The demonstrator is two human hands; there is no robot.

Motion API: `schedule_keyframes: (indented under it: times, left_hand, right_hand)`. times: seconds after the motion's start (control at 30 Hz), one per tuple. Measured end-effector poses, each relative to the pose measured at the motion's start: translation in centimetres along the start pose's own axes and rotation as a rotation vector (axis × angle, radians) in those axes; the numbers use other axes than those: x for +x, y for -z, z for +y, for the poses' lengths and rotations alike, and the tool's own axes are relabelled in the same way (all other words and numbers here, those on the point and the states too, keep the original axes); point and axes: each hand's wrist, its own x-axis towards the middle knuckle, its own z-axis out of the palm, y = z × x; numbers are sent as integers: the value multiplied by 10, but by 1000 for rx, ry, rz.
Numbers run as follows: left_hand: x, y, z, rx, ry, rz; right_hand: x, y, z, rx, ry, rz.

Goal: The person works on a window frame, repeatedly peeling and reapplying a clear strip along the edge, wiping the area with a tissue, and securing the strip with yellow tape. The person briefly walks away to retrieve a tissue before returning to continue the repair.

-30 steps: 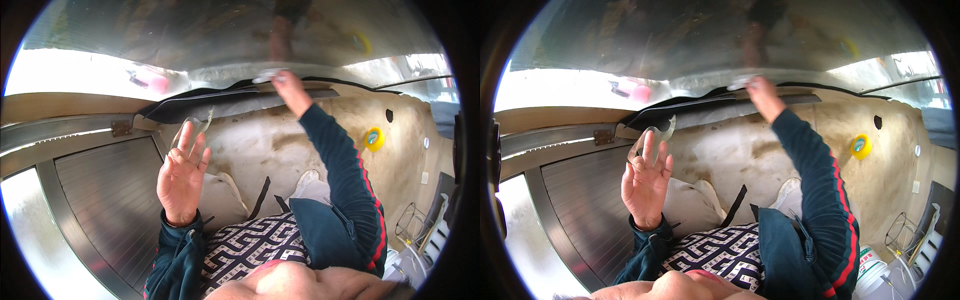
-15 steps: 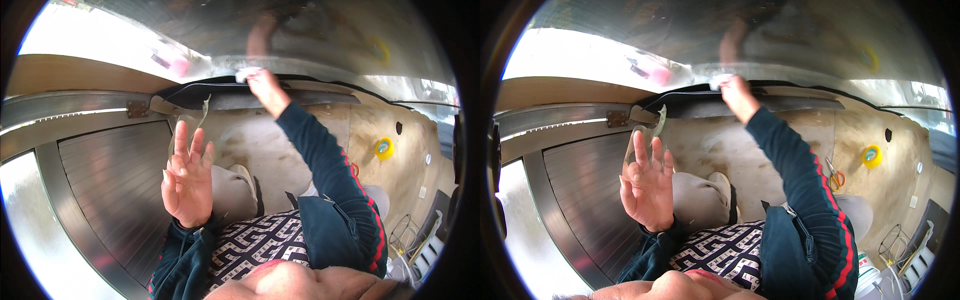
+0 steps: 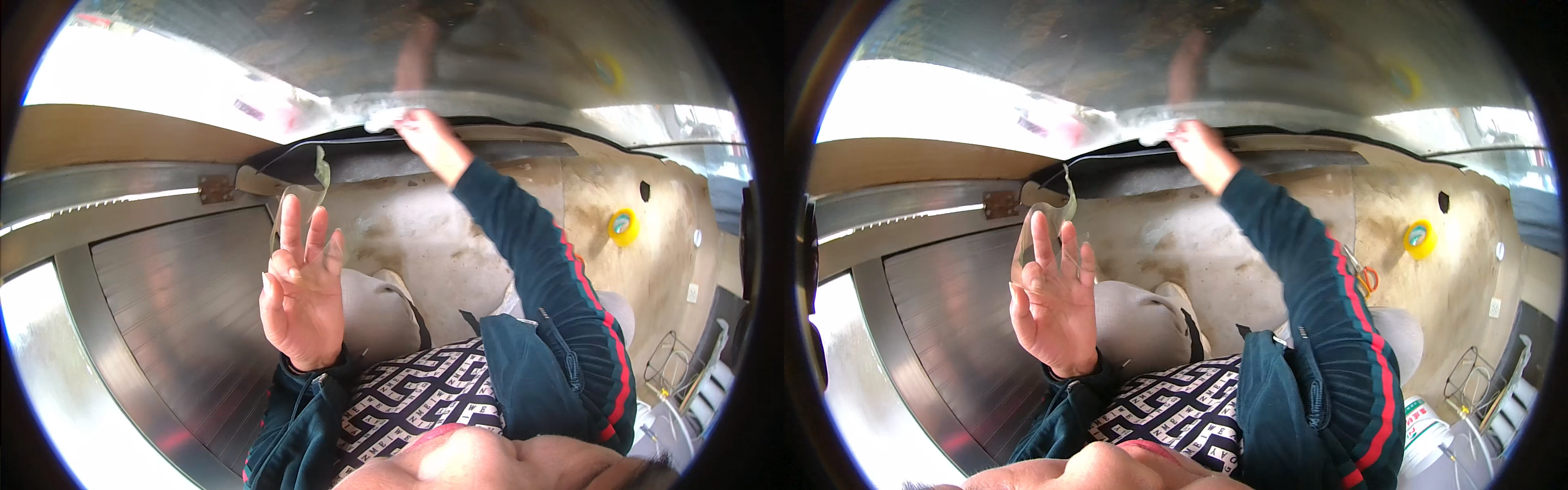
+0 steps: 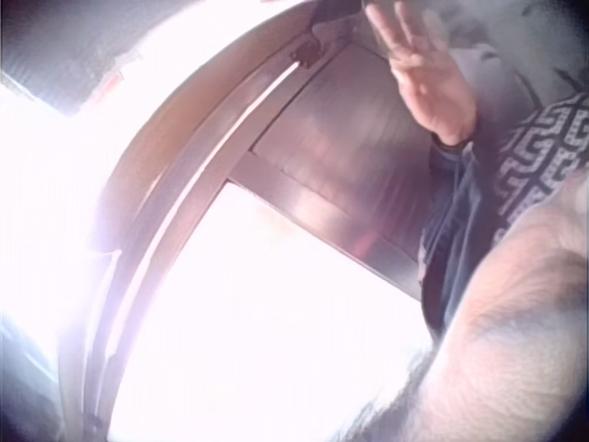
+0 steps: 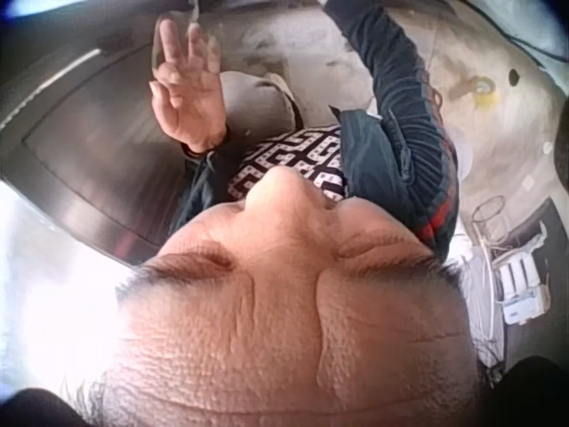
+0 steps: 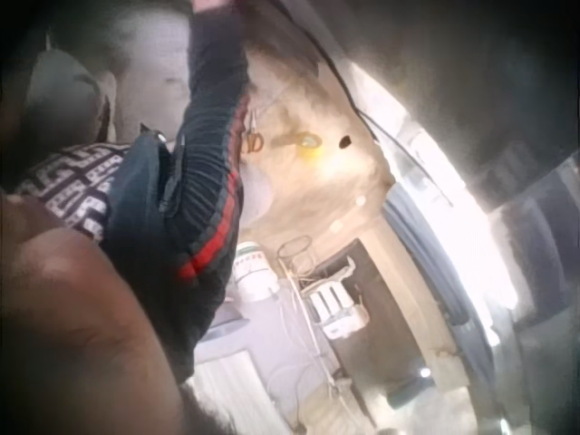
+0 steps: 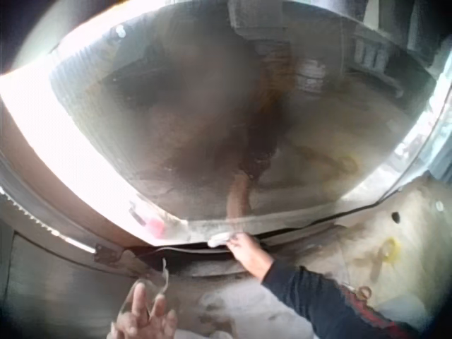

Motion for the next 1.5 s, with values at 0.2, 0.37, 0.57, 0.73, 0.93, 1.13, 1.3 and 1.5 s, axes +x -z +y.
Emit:
schedule_keyframes:
  times: [0.2, 0.37, 0.57, 0.73, 0.93, 1.13, 1.3, 1.5]
  left_hand:
    - [6, -4, -13, 62, 73, 28]
    - [10, -11, -23, 115, 88, 42]
    - [11, -15, -27, 136, 81, 52]
    - [11, -13, -26, 80, 94, 19]
    - [8, -7, -18, 20, 93, -7]
    - [-3, 0, -2, 12, 0, 31]
    - [-16, 3, 12, 66, -100, 144]
    - [-20, -1, 10, 82, -118, 93]
  right_hand:
    - [-54, 266, -45, 426, 242, 829]
    - [-68, 399, -59, 392, 620, 1389]
    - [-53, 403, -17, 169, 433, 1363]
    - [-31, 337, -3, 186, 499, 1255]
    - [-3, 187, 22, -47, 286, 1114]
    - [20, 3, 45, -166, 186, 861]
    - [17, -100, 43, -134, 133, 583]
    - [32, -209, 16, 439, -245, 231]
